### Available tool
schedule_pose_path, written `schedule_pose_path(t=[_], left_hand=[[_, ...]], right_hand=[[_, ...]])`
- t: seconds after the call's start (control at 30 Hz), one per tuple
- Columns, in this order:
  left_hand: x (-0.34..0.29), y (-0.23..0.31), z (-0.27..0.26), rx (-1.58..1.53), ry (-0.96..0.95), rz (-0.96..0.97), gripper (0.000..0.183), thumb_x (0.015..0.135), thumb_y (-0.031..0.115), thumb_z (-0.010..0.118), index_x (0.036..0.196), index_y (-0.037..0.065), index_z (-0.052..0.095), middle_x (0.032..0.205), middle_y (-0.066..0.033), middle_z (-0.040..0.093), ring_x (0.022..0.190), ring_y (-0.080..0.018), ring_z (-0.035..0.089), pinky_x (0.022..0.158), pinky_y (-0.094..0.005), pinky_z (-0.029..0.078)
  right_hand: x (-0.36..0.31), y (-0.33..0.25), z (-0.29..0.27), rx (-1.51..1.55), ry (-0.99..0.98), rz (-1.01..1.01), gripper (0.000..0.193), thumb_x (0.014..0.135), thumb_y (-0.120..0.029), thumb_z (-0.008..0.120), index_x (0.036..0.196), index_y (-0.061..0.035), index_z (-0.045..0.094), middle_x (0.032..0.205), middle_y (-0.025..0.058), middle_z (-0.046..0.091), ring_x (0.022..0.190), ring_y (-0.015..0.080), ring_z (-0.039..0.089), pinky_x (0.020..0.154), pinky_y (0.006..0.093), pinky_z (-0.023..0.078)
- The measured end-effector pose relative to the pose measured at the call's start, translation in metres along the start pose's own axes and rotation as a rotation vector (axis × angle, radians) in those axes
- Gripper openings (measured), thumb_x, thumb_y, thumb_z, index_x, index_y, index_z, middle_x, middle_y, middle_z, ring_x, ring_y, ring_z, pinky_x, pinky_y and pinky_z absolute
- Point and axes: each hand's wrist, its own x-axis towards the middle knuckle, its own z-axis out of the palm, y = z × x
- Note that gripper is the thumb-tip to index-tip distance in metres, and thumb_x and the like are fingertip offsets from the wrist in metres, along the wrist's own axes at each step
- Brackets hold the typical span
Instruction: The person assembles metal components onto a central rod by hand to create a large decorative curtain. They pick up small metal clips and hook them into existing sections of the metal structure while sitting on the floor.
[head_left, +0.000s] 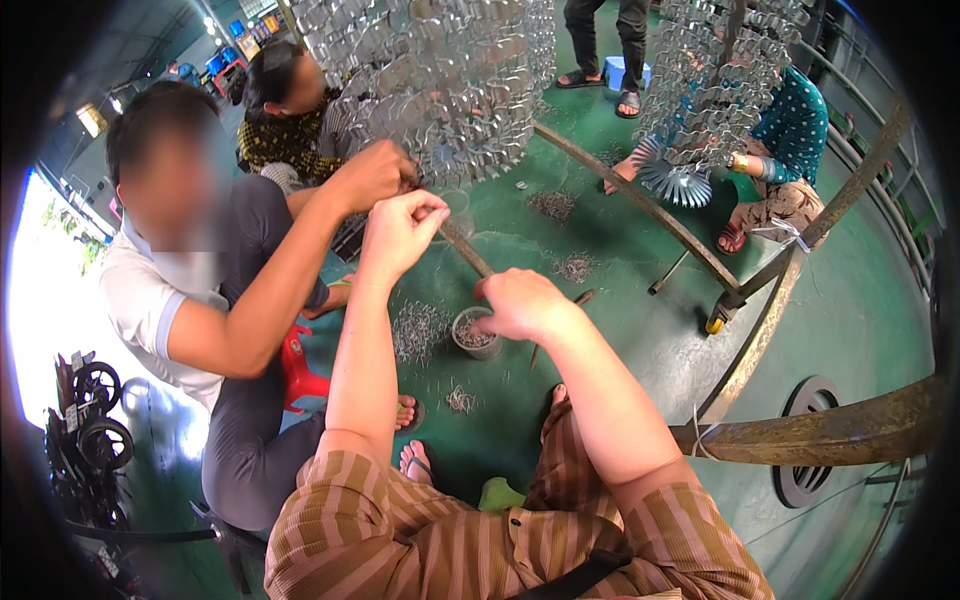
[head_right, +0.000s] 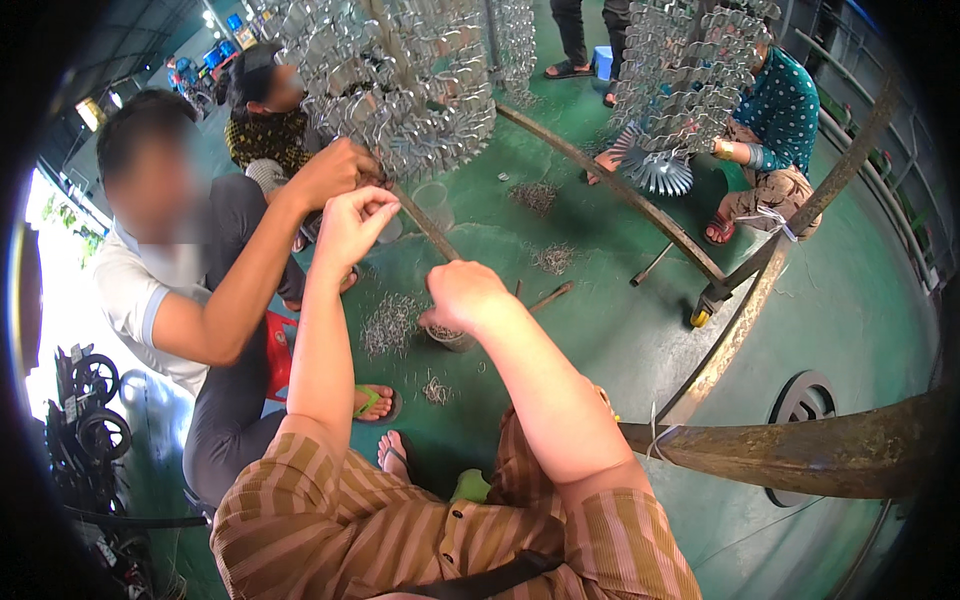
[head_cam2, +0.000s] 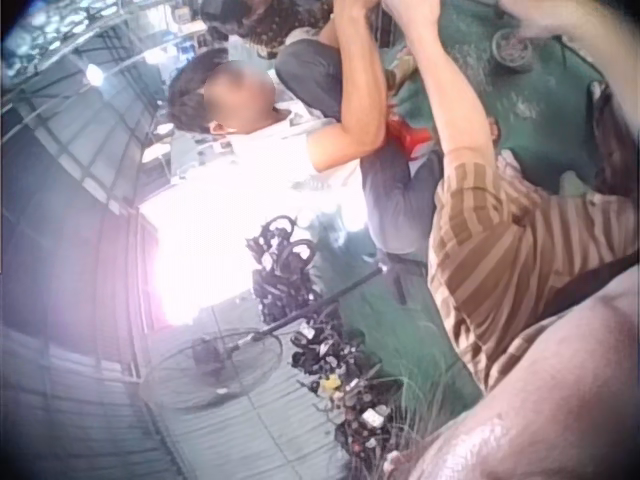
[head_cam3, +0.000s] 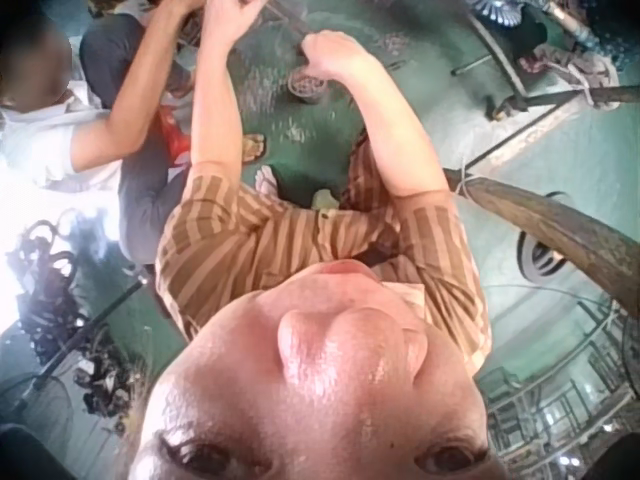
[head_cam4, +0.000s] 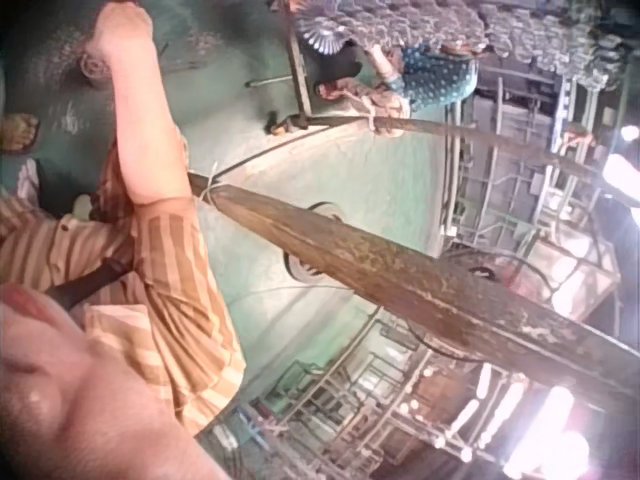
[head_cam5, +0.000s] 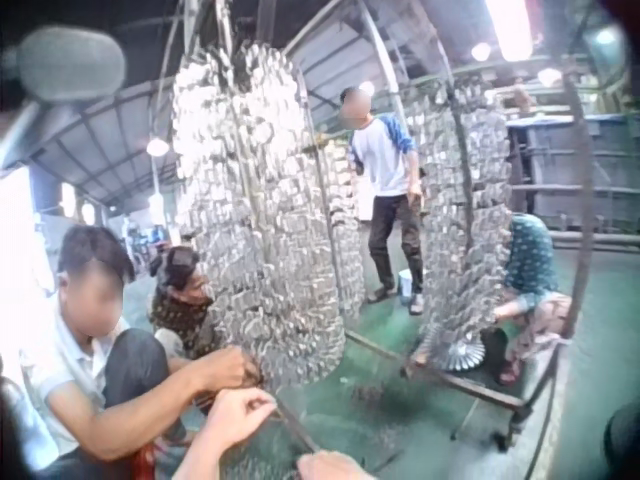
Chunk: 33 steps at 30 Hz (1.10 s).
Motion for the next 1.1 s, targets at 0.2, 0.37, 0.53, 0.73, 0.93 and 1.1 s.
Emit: schedule_pose_path(t=[0.2, 0.37, 0.53, 0.73, 0.93, 1.1], left_hand=[[-0.005, -0.030, -0.020, 0.051, -0.041, 0.064, 0.017, 0.075, 0.019, 0.065, 0.082, 0.004, 0.066, 0.063, -0.0102, 0.061, 0.057, -0.0178, 0.058, 0.055, -0.0311, 0.045], [-0.024, -0.064, -0.021, 0.142, -0.290, -0.028, 0.017, 0.073, 0.019, 0.067, 0.080, 0.004, 0.066, 0.063, -0.0088, 0.062, 0.058, -0.0152, 0.060, 0.054, -0.0308, 0.046], [-0.056, -0.155, 0.023, -0.050, -0.844, -0.456, 0.012, 0.070, 0.009, 0.068, 0.077, -0.001, 0.065, 0.063, -0.0063, 0.062, 0.049, -0.0112, 0.057, 0.043, -0.0251, 0.046], [-0.170, -0.260, 0.087, 0.344, -0.906, -0.777, 0.005, 0.067, 0.002, 0.062, 0.065, -0.002, 0.064, 0.067, -0.0123, 0.065, 0.056, -0.0188, 0.064, 0.052, -0.0337, 0.052], [-0.219, -0.270, 0.101, 0.388, -0.793, -1.031, 0.016, 0.068, -0.001, 0.061, 0.083, 0.000, 0.067, 0.088, -0.0157, 0.066, 0.082, -0.0281, 0.065, 0.071, -0.0394, 0.052], [-0.244, -0.296, 0.112, 0.549, -0.599, -0.890, 0.022, 0.082, 0.009, 0.047, 0.092, 0.004, 0.066, 0.096, -0.0163, 0.064, 0.088, -0.0313, 0.064, 0.074, -0.0420, 0.052]], right_hand=[[0.001, 0.011, -0.007, -0.004, 0.220, 0.071, 0.041, 0.066, -0.033, 0.072, 0.096, -0.0052, 0.065, 0.080, 0.0158, 0.065, 0.077, 0.0306, 0.064, 0.073, 0.0383, 0.050], [0.000, 0.032, -0.008, 0.225, 0.700, 0.150, 0.018, 0.074, -0.021, 0.066, 0.086, -0.0074, 0.067, 0.075, 0.0137, 0.066, 0.071, 0.0274, 0.065, 0.066, 0.0340, 0.049], [-0.001, 0.032, -0.018, 0.375, 0.848, 0.148, 0.023, 0.083, -0.024, 0.061, 0.081, -0.0016, 0.062, 0.062, 0.0074, 0.063, 0.057, 0.0126, 0.060, 0.059, 0.0268, 0.046], [0.005, 0.008, -0.019, 0.416, 0.976, 0.152, 0.033, 0.086, -0.031, 0.059, 0.075, 0.0001, 0.061, 0.054, 0.0027, 0.056, 0.051, 0.0064, 0.050, 0.050, 0.0222, 0.037], [0.007, 0.013, -0.013, 0.352, 0.979, 0.200, 0.033, 0.086, -0.032, 0.059, 0.075, -0.0006, 0.064, 0.053, 0.0011, 0.054, 0.050, 0.0030, 0.040, 0.047, 0.0205, 0.030], [0.010, 0.008, -0.014, 0.452, 0.960, 0.178, 0.026, 0.083, -0.025, 0.064, 0.077, 0.0004, 0.064, 0.055, -0.0015, 0.051, 0.051, 0.0025, 0.042, 0.047, 0.0205, 0.030]])
